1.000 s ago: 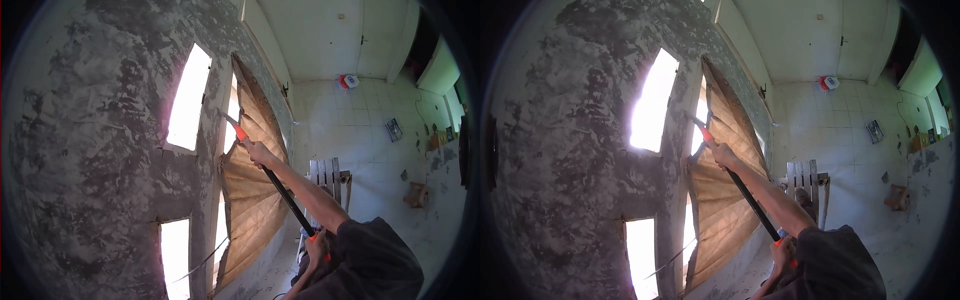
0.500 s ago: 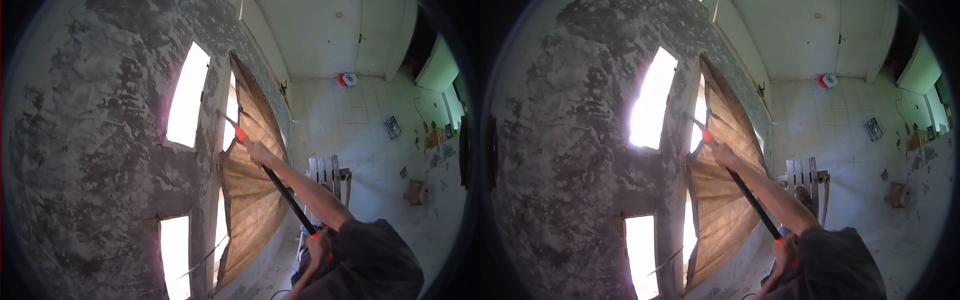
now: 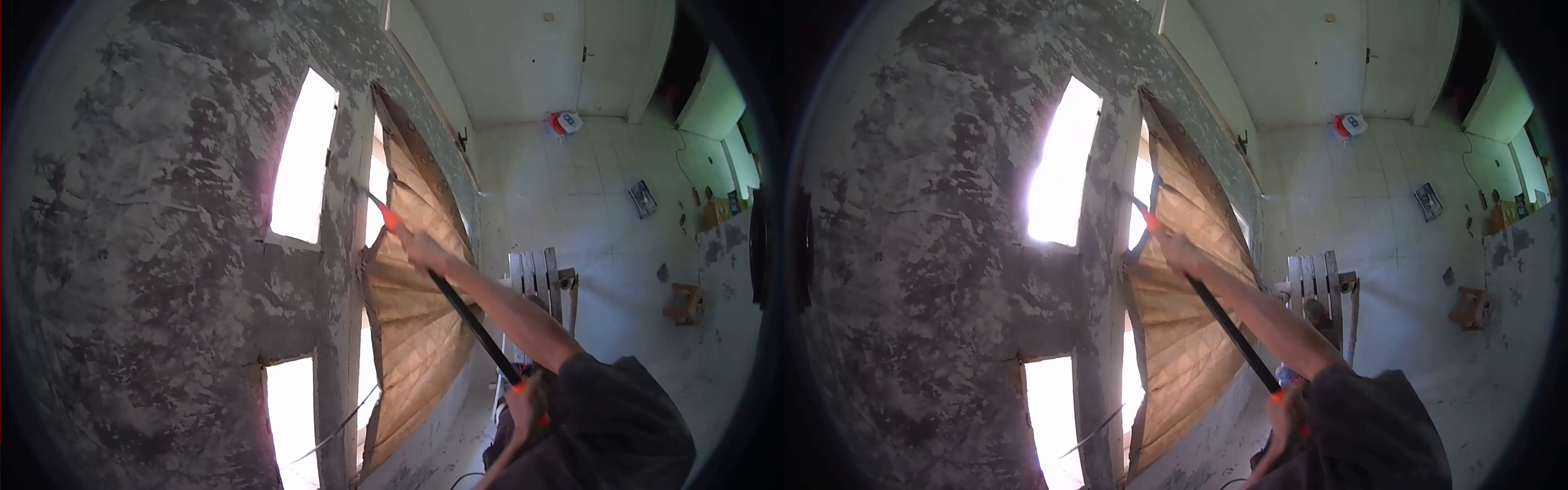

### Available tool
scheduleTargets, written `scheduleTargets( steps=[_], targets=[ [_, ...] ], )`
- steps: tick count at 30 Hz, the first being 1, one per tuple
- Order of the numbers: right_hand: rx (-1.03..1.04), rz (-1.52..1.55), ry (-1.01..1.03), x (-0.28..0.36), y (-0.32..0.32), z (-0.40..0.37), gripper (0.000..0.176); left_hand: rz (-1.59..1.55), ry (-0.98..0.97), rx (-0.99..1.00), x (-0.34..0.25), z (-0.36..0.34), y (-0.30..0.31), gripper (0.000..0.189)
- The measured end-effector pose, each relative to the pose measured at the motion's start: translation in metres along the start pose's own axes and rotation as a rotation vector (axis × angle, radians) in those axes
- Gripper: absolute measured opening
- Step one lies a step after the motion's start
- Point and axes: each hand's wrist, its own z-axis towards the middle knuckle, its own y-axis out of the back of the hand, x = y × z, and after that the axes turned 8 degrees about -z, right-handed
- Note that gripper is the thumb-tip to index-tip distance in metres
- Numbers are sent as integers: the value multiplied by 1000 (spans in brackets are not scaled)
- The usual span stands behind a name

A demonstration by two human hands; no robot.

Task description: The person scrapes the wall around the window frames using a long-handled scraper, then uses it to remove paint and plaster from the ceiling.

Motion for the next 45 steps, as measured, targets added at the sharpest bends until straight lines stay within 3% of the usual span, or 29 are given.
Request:
scheduleTargets(
  steps=[2,7,11,14,18,23,27,31,32,34,35,39,42,43,45],
  targets=[
    [-22,36,-162,4,5,22,64,50,-13,-15,-20,16,5,30],
    [55,8,-123,10,1,-15,60,27,-25,0,2,-8,-8,32],
    [-12,34,-154,-11,12,55,59,43,-34,41,-33,23,-1,34],
    [6,-71,-154,1,5,7,64,14,-43,44,7,12,3,34],
    [5,31,-127,0,5,19,66,40,-53,-62,-20,25,-1,33],
    [-32,15,-86,16,9,13,65,-1,-23,14,-11,4,-14,30],
    [-2,14,-113,12,8,25,63,52,-42,-47,-15,40,0,29],
    [5,39,-130,32,11,8,62,0,-43,34,-8,9,-10,32],
    [72,30,-183,31,12,4,63,3,-41,31,-12,16,-8,32],
    [52,0,-101,10,10,25,63,50,-126,-82,-9,36,-1,32],
    [22,16,-117,6,13,38,64,93,-50,-35,-16,45,7,31],
    [-8,28,-91,23,10,18,66,9,-44,68,-12,13,-6,33],
    [0,9,-68,14,17,46,67,182,-156,-67,-38,32,-8,34],
    [-37,9,-97,14,19,55,66,96,-79,18,-52,39,-7,35],
    [-49,-7,-87,14,19,55,63,51,-87,42,-25,33,-4,36]
  ],
)
